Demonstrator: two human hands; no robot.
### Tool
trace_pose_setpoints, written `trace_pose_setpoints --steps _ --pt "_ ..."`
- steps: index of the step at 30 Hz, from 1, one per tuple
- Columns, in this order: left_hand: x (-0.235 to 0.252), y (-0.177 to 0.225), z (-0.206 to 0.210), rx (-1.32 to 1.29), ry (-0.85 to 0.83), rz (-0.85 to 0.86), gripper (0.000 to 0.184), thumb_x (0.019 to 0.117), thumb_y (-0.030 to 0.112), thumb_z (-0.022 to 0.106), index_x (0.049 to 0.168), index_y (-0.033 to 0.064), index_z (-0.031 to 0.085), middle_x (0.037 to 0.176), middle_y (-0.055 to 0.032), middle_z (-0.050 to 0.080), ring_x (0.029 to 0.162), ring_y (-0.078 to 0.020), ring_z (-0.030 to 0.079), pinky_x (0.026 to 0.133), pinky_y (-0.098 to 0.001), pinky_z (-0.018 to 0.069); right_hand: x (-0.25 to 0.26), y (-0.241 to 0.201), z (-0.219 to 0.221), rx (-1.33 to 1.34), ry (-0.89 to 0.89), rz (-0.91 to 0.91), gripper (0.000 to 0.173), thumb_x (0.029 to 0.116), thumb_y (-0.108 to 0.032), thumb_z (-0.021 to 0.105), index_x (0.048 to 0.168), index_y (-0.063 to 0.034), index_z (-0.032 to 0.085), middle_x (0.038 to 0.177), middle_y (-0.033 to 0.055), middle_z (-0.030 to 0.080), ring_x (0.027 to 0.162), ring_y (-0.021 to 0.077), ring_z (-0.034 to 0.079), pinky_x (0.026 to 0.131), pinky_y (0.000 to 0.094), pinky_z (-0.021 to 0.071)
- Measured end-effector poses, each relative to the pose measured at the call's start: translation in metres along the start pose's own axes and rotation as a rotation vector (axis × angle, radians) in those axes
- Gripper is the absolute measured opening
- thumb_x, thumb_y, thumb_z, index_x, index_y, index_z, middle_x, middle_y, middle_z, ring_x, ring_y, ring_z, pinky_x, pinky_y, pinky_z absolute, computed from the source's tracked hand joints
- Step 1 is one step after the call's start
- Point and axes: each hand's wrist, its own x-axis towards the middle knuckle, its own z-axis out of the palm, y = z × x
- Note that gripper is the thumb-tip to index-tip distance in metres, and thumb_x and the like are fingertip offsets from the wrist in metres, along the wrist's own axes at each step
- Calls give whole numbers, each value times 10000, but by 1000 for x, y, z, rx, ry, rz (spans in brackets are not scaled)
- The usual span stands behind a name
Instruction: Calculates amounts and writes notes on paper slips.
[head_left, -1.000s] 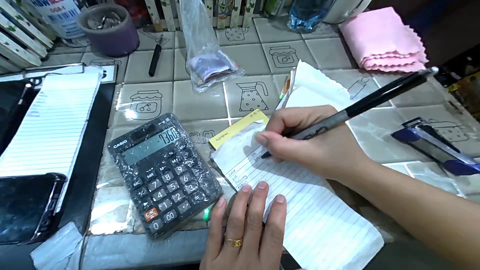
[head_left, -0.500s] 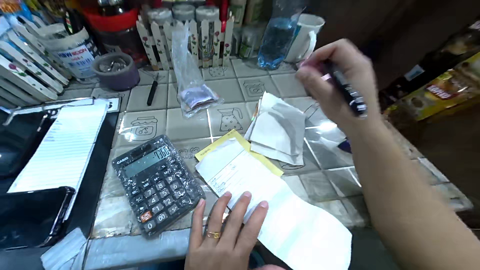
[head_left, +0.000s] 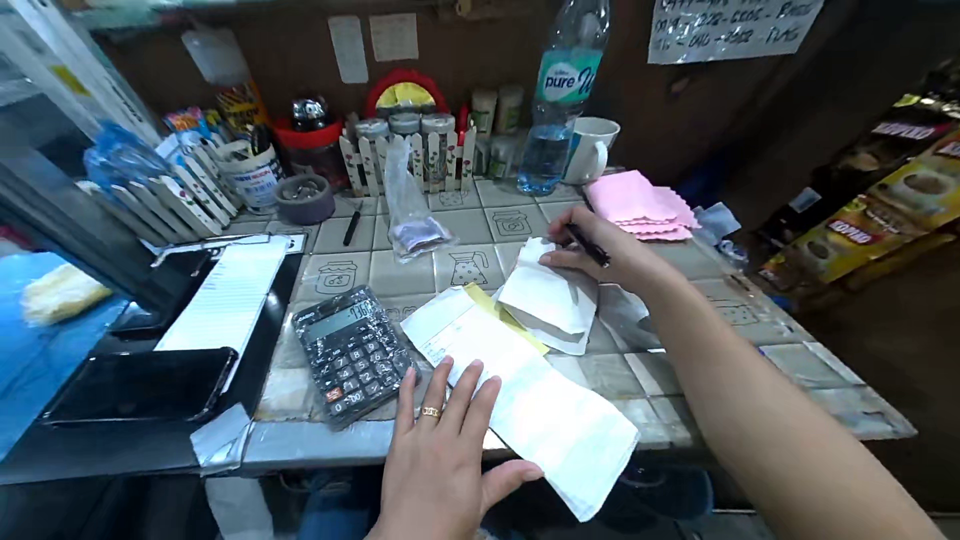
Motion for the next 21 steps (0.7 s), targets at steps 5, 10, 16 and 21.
trace_pose_setpoints --steps 5,10,16,21 --pt "1 2 -3 15 -22 -3 795 958 772 334 1477 213 558 1570 -8 488 1505 -275 368 1214 -631 257 -6 -7 -7 173 73 66 406 893 -74 766 1223 5 544 1040 162 587 883 230 589 774 441 527" --pt "5 2 -6 9 -52 -11 788 959 766 350 1471 205 559 1570 -3 485 1521 -251 338 1234 -611 229 -6 -7 -17 429 163 73 444 853 -43 731 1243 -37 520 1067 89 550 883 149 585 738 352 542" --pt "7 3 -7 -23 -53 -15 779 961 755 369 1452 186 573 1575 -11 476 1529 -224 324 1244 -585 234 -1 4 -19 539 255 47 397 786 -70 586 1173 -140 533 963 -37 581 796 31 590 662 237 522" --pt "6 2 -5 -39 -25 -8 782 957 756 384 1436 173 588 1567 -20 487 1524 -226 334 1252 -569 233 -3 -8 -20 810 391 84 301 855 12 447 1086 -174 500 890 -66 607 708 27 593 633 205 518"
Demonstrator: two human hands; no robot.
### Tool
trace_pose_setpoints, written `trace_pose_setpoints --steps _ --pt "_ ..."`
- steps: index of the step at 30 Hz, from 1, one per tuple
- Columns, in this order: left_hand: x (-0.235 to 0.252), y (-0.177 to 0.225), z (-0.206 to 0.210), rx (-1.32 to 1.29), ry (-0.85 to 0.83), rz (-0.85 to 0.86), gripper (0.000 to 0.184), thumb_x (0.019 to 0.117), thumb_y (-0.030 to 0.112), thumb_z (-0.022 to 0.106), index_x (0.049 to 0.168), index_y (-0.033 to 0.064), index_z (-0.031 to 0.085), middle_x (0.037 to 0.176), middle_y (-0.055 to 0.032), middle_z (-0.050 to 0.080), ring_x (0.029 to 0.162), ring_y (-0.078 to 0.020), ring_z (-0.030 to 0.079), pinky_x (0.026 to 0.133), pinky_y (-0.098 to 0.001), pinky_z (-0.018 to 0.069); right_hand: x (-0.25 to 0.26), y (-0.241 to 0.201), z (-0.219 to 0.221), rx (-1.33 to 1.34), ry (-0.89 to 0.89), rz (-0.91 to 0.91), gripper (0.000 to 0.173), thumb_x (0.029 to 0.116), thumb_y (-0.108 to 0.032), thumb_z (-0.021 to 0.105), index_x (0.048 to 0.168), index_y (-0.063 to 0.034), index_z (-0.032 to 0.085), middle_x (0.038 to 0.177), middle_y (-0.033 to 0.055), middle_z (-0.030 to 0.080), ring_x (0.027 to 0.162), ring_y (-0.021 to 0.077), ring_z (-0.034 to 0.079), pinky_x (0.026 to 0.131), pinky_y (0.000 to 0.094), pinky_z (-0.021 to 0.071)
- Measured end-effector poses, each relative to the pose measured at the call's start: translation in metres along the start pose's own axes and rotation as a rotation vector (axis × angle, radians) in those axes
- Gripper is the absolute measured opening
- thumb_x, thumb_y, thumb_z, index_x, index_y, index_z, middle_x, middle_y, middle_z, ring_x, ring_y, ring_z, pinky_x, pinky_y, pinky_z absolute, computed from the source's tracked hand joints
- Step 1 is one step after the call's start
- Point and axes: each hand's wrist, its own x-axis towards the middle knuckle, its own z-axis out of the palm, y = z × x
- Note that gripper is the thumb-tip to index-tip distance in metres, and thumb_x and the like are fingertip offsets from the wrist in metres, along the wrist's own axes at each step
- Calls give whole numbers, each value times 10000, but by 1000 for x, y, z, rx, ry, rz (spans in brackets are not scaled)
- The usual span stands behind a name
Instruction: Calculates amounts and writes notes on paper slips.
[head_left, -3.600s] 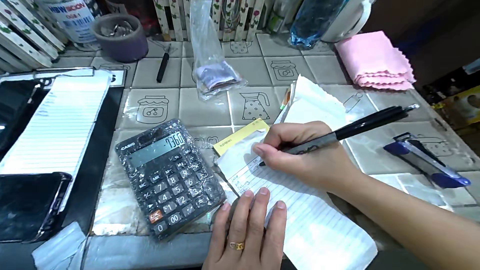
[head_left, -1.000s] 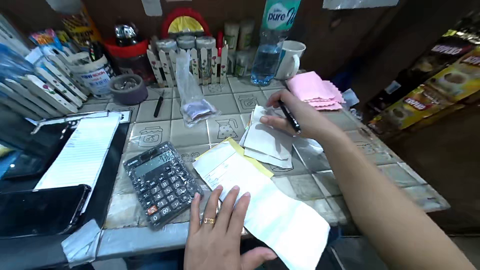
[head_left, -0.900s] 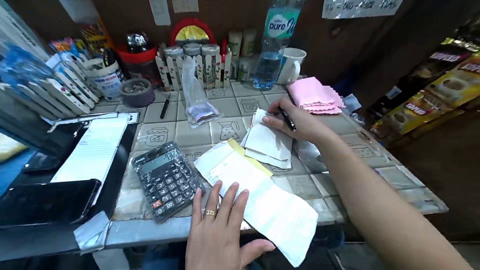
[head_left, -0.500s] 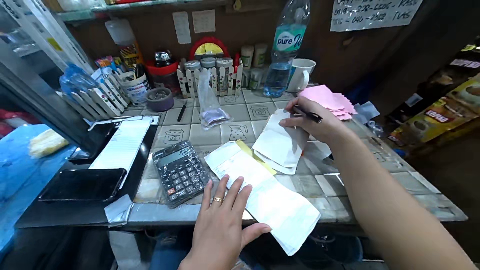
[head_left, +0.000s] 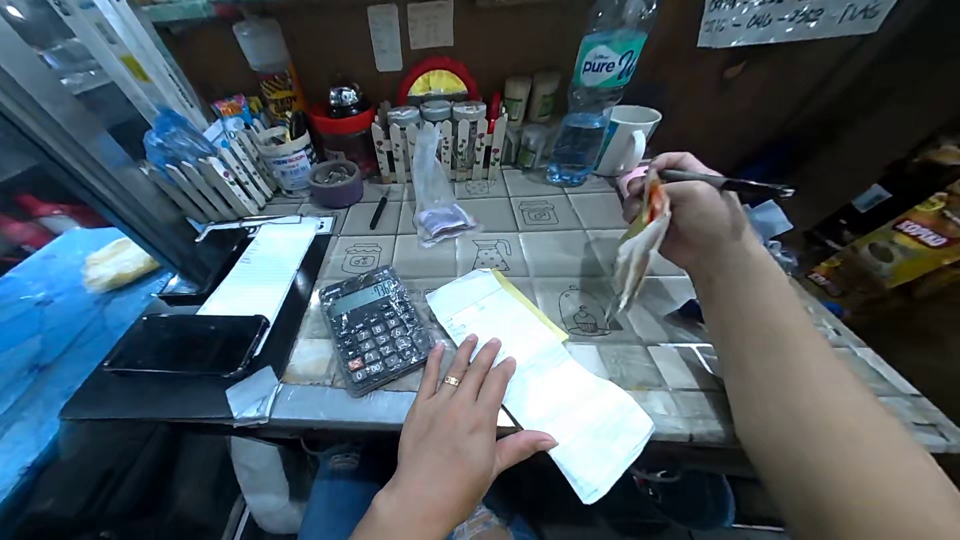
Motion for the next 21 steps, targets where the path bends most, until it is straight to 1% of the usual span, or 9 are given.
trace_pose_setpoints --steps 2,3,6,10,12,14,16,19,21 --pt "0 0 1 6 2 5 792 954 762 376 1440 172 586 1567 -25 486 1525 -230 332 1251 -570 236 2 1 -6 239 -50 -57 303 938 21 316 1044 -220 465 807 -105 587 697 13 596 666 196 532" --pt "0 -1 1 14 6 9 795 953 764 372 1439 172 586 1565 -27 488 1524 -230 336 1249 -571 238 8 8 -15 362 -129 -120 325 973 -5 257 1026 -248 467 787 -123 591 724 18 610 716 214 544" --pt "-1 -1 4 35 22 14 803 949 772 366 1440 176 588 1566 -24 488 1519 -229 344 1251 -570 232 12 16 -22 596 -182 -219 397 1043 -71 156 977 -250 504 746 -110 598 752 49 640 792 258 565" --pt "-1 -1 6 45 41 18 810 942 781 367 1435 179 593 1559 -24 498 1512 -232 358 1247 -573 241 19 25 -29 685 -257 -310 465 1053 -72 131 980 -236 559 793 -83 630 815 85 670 863 295 579" --pt "-2 -1 7 45 45 16 813 940 781 373 1442 180 588 1563 -23 494 1515 -230 353 1249 -571 238 12 18 -20 690 -153 -319 447 1061 -62 116 963 -224 521 753 -83 604 766 65 651 835 267 573" --pt "-2 -1 8 44 57 16 809 939 780 382 1437 178 594 1561 -24 498 1513 -232 358 1247 -569 245 8 13 -15 700 -73 -318 419 1059 -46 151 951 -211 521 722 -78 594 725 59 643 805 252 574" --pt "-3 -1 9 44 63 16 807 940 779 381 1434 178 597 1562 -23 497 1512 -230 360 1248 -563 247 8 14 -15 674 -52 -324 400 1045 -31 168 953 -220 509 728 -86 583 727 51 632 813 244 561" --pt "-2 0 9 47 65 19 809 945 775 374 1440 173 591 1564 -26 494 1515 -233 355 1249 -561 243 5 10 -7 687 20 -320 388 1068 -24 179 942 -207 498 706 -81 577 705 37 623 763 198 550" --pt "-3 0 9 48 66 15 814 943 778 375 1447 174 585 1567 -22 491 1516 -231 352 1252 -558 241 5 10 -5 703 39 -319 374 1057 2 211 940 -205 500 707 -78 580 711 40 624 771 204 548"
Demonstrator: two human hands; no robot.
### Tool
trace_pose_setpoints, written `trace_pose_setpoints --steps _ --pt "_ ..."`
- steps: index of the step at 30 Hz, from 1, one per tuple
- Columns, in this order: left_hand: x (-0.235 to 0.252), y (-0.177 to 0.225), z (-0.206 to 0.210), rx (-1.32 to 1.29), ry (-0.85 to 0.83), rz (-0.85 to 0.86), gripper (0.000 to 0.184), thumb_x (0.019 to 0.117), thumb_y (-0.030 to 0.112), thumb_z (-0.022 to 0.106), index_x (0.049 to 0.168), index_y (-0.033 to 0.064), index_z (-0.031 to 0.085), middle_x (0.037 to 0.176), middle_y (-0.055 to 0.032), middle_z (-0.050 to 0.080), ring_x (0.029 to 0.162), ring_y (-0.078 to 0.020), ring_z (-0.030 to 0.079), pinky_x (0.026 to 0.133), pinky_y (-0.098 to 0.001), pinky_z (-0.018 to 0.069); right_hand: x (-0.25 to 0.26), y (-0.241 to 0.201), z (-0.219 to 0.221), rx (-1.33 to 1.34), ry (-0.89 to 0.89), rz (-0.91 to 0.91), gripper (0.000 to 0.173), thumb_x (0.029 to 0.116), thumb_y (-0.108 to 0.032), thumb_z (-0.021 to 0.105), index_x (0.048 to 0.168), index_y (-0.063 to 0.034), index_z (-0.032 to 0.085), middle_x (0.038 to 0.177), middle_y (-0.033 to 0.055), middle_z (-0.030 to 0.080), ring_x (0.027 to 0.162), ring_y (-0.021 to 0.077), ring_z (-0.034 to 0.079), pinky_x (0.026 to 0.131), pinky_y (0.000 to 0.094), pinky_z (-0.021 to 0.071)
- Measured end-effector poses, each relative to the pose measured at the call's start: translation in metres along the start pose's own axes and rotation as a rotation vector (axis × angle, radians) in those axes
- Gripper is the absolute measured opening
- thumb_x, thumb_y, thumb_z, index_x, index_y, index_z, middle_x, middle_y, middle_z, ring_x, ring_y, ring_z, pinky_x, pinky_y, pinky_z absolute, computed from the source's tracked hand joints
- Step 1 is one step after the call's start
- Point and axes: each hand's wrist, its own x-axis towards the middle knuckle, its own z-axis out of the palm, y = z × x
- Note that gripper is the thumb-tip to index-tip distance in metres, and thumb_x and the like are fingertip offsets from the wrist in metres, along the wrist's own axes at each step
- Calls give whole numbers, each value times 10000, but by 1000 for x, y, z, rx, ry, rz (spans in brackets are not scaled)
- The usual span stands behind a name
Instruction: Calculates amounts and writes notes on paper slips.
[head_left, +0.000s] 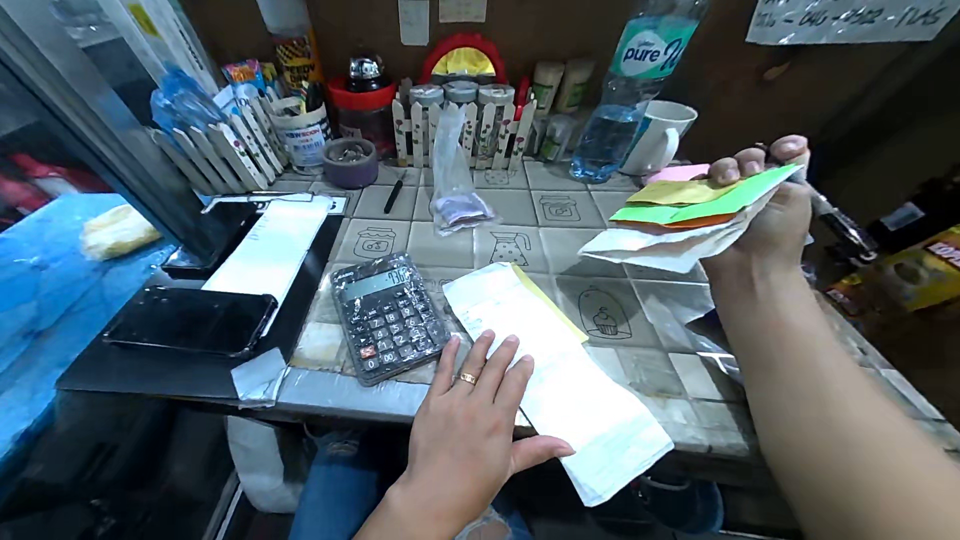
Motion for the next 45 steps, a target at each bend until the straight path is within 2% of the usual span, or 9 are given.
trace_pose_setpoints --steps 10,15,20,25,30,33,37,40,45 --pt "-1 0 2 24 8 0 819 939 788 364 1447 185 584 1577 -10 479 1515 -224 353 1253 -558 240 -1 6 6 -198 73 -32 346 990 102 300 974 -213 441 725 -87 569 737 62 635 827 277 570" --pt "-1 0 3 27 11 -4 818 939 786 367 1443 180 586 1576 -11 480 1517 -226 350 1252 -559 245 0 6 -9 -800 -68 43 212 954 -4 450 1016 -207 465 796 -140 576 738 -6 599 714 211 534" --pt "-3 -1 7 46 34 5 825 939 792 356 1451 185 580 1580 -15 477 1515 -235 356 1250 -555 253 -3 2 -7 -1135 27 102 354 835 -49 558 1189 -73 564 989 1 605 807 32 579 701 258 510" --pt "-2 -1 13 19 61 11 822 938 791 354 1449 190 585 1539 -28 528 1466 -259 438 1220 -568 304 0 -5 0 -1110 62 -81 407 1032 -221 471 1379 -9 471 1181 67 648 1020 85 641 869 303 540" --pt "-3 -3 16 -42 96 37 780 938 756 435 1443 178 578 1515 -52 551 1444 -275 468 1214 -557 323 -2 -13 22 -965 -74 -209 501 1115 -451 253 1129 -91 601 989 -77 653 915 17 631 884 270 534" --pt "-1 -7 -3 -288 115 65 765 916 694 573 1490 189 527 1552 -97 498 1482 -290 408 1238 -568 269 -13 -13 34 -1155 -146 -133 559 1079 -577 324 841 -143 584 716 -97 568 645 13 559 642 274 524" --pt "35 -58 -64 -111 260 93 489 1005 502 564 1378 196 636 1473 -43 579 1445 -239 460 1197 -517 369 -18 -2 24 -1635 -585 73 424 999 -409 631 1051 11 662 687 185 616 603 381 620 560 644 502" --pt "91 -141 -115 117 226 50 289 1020 266 598 1261 158 715 1413 -73 616 1420 -293 474 1163 -518 386 -25 16 15 -1763 -735 190 381 940 -400 718 1089 -50 696 661 141 636 588 352 637 570 635 514" --pt "206 -288 -164 262 151 -322 244 1019 154 592 1217 111 728 1320 -160 656 1333 -400 523 1064 -621 416 -30 21 23 -1874 -777 387 471 965 -472 681 1125 -29 694 808 231 698 772 455 693 694 689 515"
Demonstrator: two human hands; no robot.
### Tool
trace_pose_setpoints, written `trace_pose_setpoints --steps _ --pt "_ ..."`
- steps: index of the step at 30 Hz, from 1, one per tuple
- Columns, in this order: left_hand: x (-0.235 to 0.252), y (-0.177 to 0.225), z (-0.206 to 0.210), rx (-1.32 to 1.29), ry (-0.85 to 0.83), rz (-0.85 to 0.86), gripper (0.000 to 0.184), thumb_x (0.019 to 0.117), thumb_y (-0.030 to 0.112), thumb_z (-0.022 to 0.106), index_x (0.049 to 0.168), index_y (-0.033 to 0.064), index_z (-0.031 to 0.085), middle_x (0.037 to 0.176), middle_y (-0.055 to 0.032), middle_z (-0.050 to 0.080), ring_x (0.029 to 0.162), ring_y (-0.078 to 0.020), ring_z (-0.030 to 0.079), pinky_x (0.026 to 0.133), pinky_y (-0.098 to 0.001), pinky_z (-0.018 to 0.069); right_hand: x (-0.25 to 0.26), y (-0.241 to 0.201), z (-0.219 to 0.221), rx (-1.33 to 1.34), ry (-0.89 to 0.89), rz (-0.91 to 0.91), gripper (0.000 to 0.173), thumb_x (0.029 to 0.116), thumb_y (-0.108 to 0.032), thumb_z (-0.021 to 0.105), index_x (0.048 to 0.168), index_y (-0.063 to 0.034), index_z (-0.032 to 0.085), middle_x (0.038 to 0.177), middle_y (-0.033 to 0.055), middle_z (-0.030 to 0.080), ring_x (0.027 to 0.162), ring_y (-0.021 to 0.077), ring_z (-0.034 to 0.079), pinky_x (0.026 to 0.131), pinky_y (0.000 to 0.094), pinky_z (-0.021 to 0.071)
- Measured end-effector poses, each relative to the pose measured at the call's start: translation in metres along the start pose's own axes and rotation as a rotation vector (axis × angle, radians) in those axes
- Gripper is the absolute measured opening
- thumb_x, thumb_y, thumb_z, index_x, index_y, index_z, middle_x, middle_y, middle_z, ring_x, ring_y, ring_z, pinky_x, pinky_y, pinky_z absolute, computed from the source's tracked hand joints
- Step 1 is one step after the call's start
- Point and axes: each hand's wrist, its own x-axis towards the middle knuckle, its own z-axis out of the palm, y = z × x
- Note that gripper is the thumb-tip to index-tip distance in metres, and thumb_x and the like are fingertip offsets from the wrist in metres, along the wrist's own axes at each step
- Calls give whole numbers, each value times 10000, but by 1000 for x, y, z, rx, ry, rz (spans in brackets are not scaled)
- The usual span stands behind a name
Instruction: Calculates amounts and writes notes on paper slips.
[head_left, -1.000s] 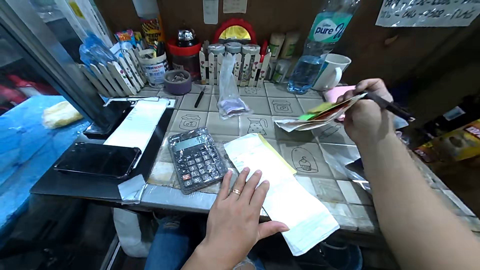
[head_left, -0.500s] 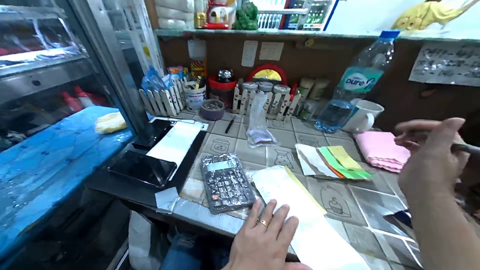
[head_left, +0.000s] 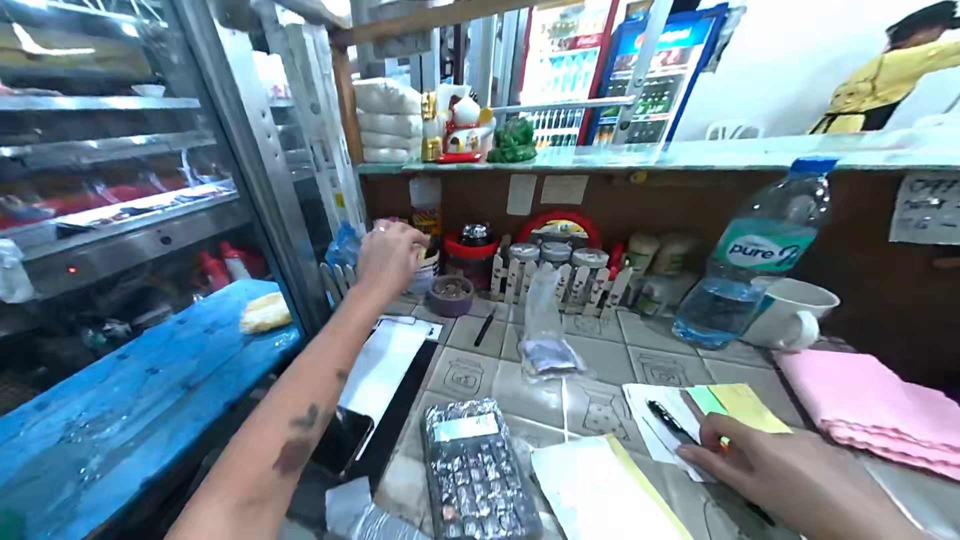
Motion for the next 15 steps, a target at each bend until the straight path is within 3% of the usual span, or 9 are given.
trace_pose_setpoints --steps 2,5,8,11,13,15 --pt "46 -26 16 92 -78 -129 236 999 146 616 1192 115 749 1280 -185 670 1306 -432 532 1044 -659 413 1 2 4 -16 -32 23 534 977 -549 619 1147 -46 682 842 242 699 819 478 695 709 700 517" --pt "78 -48 53 216 -169 -225 238 965 200 693 1111 17 737 1232 -269 667 1226 -511 576 934 -724 475 -2 -3 5 -2 -81 81 575 976 -604 573 1169 -72 677 899 232 712 886 472 701 751 686 525" --pt "93 -49 85 325 -239 -222 281 941 199 719 1092 -38 719 1229 -307 650 1153 -517 616 907 -694 496 -3 -5 2 42 -75 87 567 985 -606 539 1102 -68 671 870 205 702 875 437 701 753 656 528" --pt "97 -41 98 467 -323 -246 360 947 220 713 1214 -19 682 1260 -311 638 1212 -513 589 959 -672 472 -3 -6 1 79 -104 90 574 999 -591 524 1099 -43 663 893 222 701 901 445 696 775 658 520" --pt "81 -34 101 501 -231 -162 329 999 174 625 1214 -73 660 1252 -346 623 1206 -546 576 983 -681 455 -3 -7 -1 93 -117 88 558 1010 -569 522 1098 -35 656 892 224 698 904 444 694 777 651 518" --pt "40 3 85 549 45 113 324 1022 114 516 1064 -160 683 1055 -401 665 1007 -578 649 866 -682 494 -4 -7 -1 95 -114 82 538 1017 -548 520 1085 -30 652 880 224 692 896 441 691 768 643 513"
